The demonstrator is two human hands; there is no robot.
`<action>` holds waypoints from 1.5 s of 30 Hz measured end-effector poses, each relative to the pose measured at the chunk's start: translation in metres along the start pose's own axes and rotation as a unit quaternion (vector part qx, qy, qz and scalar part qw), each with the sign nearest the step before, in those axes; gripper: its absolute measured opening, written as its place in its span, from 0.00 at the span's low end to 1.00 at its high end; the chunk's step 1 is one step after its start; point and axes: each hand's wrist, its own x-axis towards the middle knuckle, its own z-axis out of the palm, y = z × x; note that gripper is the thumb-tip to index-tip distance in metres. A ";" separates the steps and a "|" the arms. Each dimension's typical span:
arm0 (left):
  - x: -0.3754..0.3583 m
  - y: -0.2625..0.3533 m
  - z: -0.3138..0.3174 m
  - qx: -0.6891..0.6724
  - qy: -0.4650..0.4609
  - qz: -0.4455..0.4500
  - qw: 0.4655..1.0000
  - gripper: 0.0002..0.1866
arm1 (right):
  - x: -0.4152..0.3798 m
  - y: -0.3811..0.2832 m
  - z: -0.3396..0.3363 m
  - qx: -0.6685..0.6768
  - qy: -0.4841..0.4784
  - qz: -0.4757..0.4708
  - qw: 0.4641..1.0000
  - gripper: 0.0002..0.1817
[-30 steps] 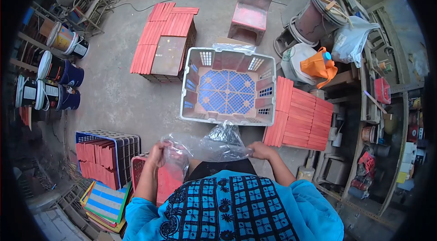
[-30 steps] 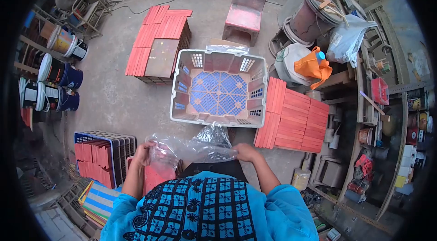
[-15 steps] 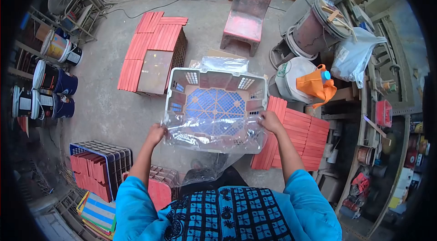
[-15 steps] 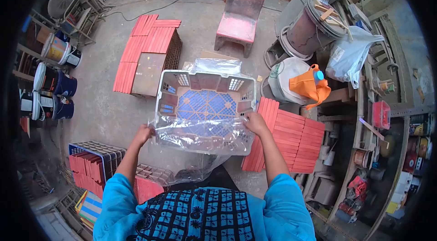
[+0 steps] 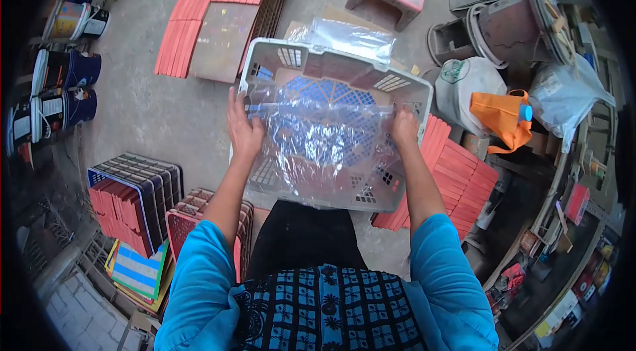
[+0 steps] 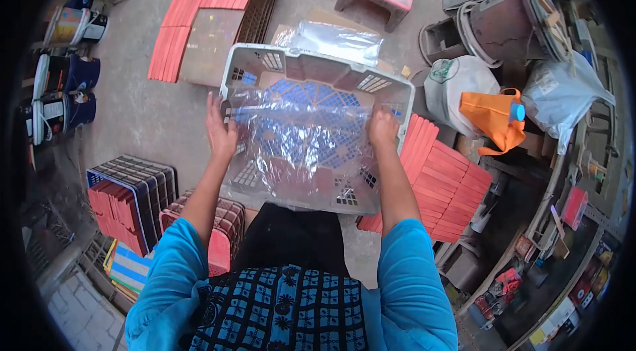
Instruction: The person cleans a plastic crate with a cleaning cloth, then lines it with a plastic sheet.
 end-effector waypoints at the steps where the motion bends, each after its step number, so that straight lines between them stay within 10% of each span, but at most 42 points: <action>1: -0.007 0.003 0.002 0.017 -0.047 0.019 0.999 0.31 | 0.005 -0.003 0.004 0.002 0.017 0.001 1.000 0.11; 11: -0.071 -0.026 0.068 0.167 -0.416 0.103 0.888 0.35 | 0.047 0.000 0.048 -0.017 0.016 -0.009 1.000 0.10; 19: -0.077 -0.068 0.117 0.288 -0.480 0.070 0.826 0.38 | 0.052 0.009 0.085 0.068 0.052 0.035 0.996 0.13; 26: -0.085 -0.083 0.143 0.273 -0.399 0.022 0.875 0.38 | 0.008 -0.040 0.073 0.046 0.231 -0.011 0.972 0.28; 35: -0.075 -0.097 0.162 0.226 -0.379 -0.035 0.897 0.37 | -0.020 -0.017 0.167 0.080 -0.134 0.038 0.987 0.43; 45: -0.036 -0.059 0.194 0.210 -0.420 0.095 0.878 0.38 | 0.013 -0.033 0.159 0.044 -0.182 0.039 0.982 0.51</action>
